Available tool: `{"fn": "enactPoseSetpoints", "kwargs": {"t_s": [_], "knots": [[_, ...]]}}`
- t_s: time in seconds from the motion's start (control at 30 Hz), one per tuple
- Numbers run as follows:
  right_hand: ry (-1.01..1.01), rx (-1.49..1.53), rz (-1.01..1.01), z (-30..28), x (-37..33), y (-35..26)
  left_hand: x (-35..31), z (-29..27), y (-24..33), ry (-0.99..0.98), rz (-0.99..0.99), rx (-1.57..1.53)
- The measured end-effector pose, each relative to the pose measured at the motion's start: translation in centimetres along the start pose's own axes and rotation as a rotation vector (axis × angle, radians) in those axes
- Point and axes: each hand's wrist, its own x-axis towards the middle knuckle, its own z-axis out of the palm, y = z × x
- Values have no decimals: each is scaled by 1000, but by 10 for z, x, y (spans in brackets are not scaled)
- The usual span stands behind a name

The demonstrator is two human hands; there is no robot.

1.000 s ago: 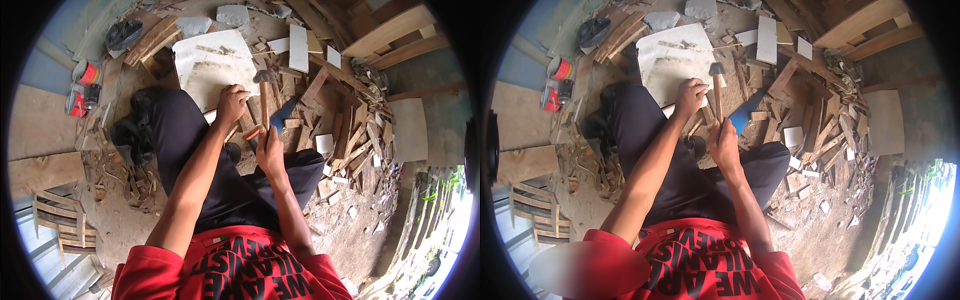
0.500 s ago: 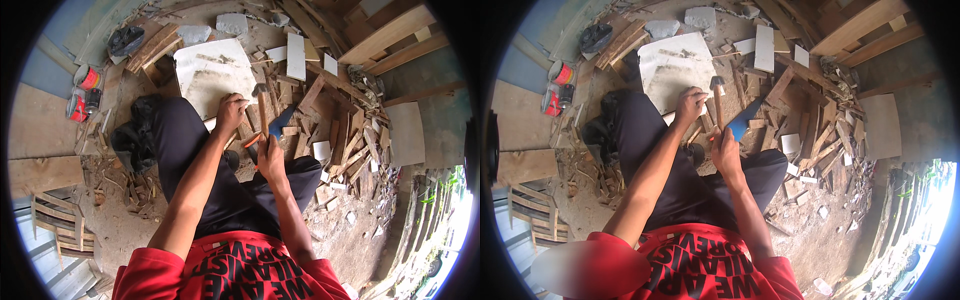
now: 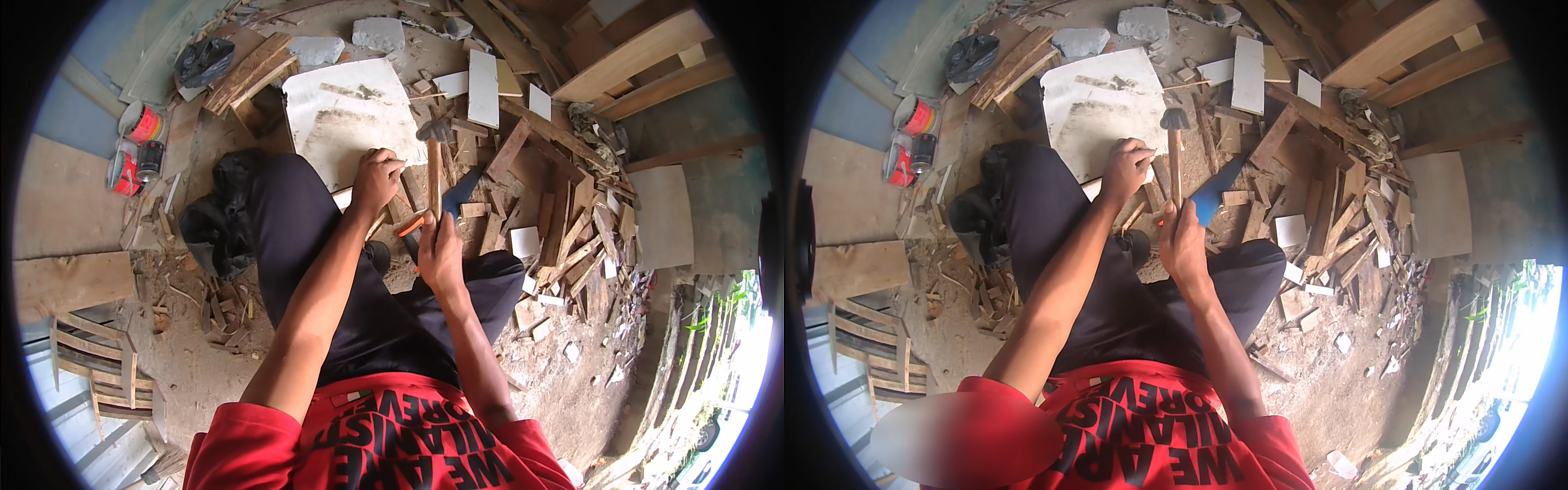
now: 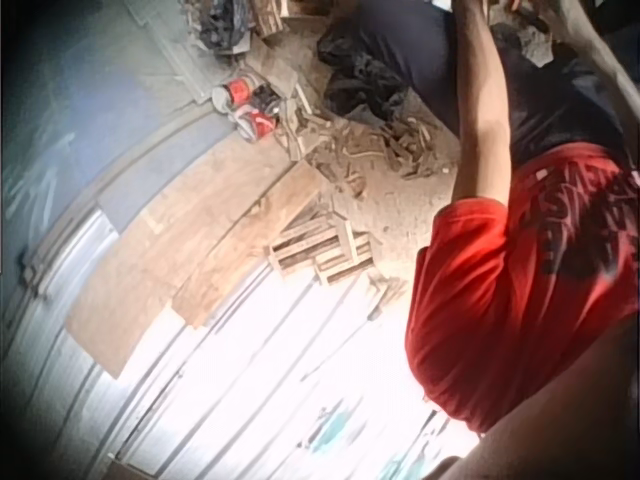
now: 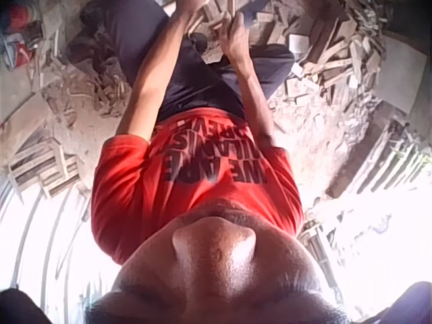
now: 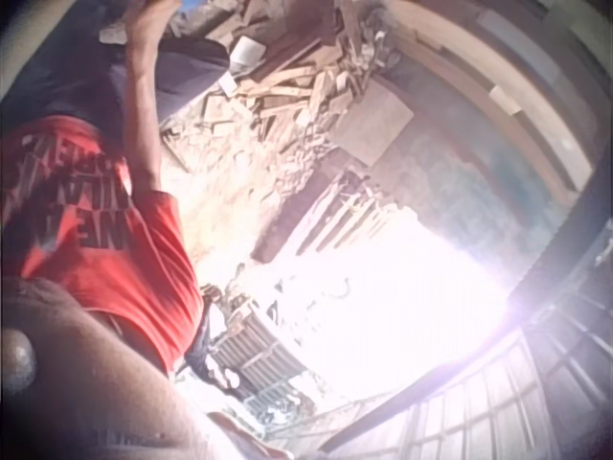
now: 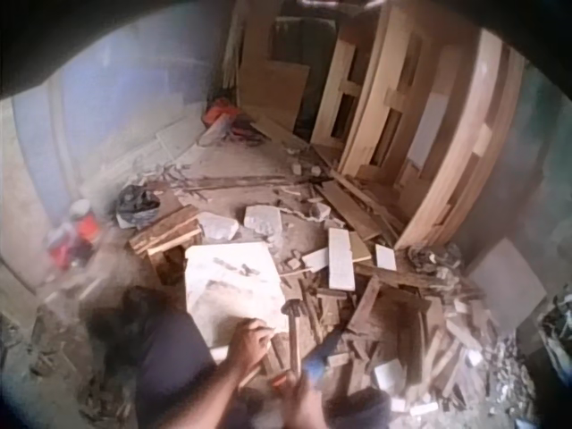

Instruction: The person hammers nails into a white rectangular board using a hammer, then uses a hand saw to cut the board. The person removes nails and saws the board into smaller pieces.

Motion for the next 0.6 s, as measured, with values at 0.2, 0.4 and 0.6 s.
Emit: {"fn": "enactPoseSetpoints", "kwargs": {"t_s": [0.2,0.4,0.6], "knots": [[-68,-106,104,-2,5,15,0,0,2,28,-6,-41],[-55,-129,-13,4,0,22,2,-2,9,32,-56,-20],[-59,5,71,0,-3,12,1,-3,6,37,-42,-70]]}}
